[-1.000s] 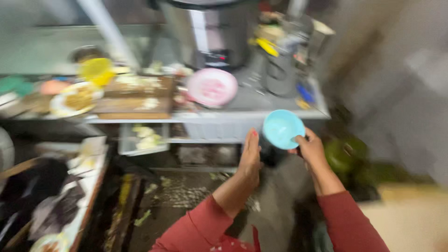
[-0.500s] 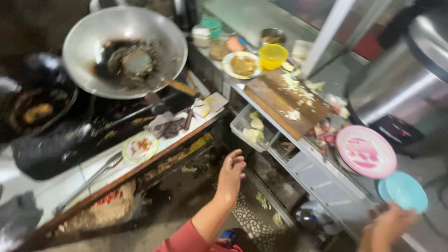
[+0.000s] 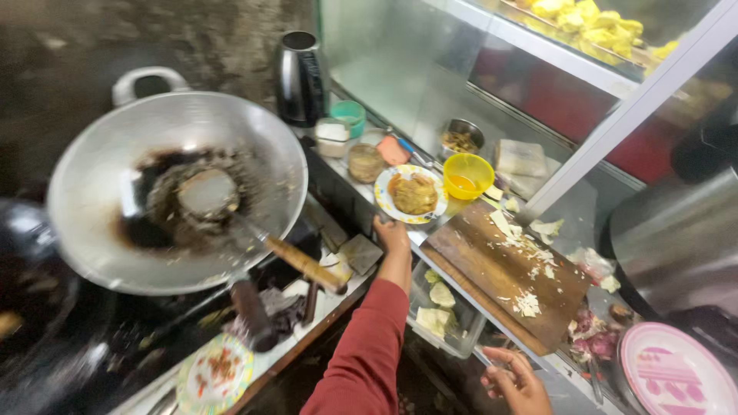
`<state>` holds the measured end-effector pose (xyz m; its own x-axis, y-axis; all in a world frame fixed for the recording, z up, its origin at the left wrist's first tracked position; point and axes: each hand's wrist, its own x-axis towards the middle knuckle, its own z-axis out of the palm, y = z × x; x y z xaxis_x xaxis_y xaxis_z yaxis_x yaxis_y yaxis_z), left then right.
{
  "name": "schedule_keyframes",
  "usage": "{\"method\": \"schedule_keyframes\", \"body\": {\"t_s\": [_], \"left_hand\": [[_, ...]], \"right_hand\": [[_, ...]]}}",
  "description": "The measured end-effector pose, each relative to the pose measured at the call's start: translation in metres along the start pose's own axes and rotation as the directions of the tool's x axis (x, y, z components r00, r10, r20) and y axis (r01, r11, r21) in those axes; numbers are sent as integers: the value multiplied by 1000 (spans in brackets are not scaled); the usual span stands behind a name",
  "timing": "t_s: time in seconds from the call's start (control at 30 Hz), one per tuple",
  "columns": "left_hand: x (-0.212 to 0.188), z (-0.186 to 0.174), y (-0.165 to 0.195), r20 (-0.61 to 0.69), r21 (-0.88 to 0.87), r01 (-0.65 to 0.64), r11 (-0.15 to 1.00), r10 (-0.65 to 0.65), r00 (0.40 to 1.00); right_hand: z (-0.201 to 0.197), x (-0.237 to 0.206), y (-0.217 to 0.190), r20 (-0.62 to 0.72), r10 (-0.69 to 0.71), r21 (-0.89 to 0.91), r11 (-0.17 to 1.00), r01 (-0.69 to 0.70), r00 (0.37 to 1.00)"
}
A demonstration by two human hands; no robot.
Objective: The person scoops cooked rice from a wok into bowls, then places the rice onto paper sheets. Fried items are added on top, followed by sliced cucumber. The portions are wrapped in paper and sealed with a stapler.
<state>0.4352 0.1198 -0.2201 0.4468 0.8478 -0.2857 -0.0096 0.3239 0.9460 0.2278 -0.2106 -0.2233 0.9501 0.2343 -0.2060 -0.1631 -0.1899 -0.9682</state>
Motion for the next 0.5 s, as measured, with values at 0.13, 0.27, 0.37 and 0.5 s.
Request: {"method": "schedule_keyframes", "body": {"t_s": [0.13, 0.27, 0.37, 0.5], "left_hand": [[17, 32, -23, -109, -25, -188, 982, 184, 977], [23, 41, -45, 57, -317, 133, 939, -121, 991], [20, 14, -48, 263, -557, 232, 798, -96, 960], [-21, -51, -13, 369, -509, 235, 828, -37, 929]], "right_hand": [[-9, 17, 24, -108, 300, -82, 948, -309, 948], [-13, 14, 42, -102, 333, 56, 943, -329, 937], [-5, 12, 48, -92, 361, 147, 927, -346, 928], [9, 9, 8, -73, 140, 70, 988, -135, 988]]}}
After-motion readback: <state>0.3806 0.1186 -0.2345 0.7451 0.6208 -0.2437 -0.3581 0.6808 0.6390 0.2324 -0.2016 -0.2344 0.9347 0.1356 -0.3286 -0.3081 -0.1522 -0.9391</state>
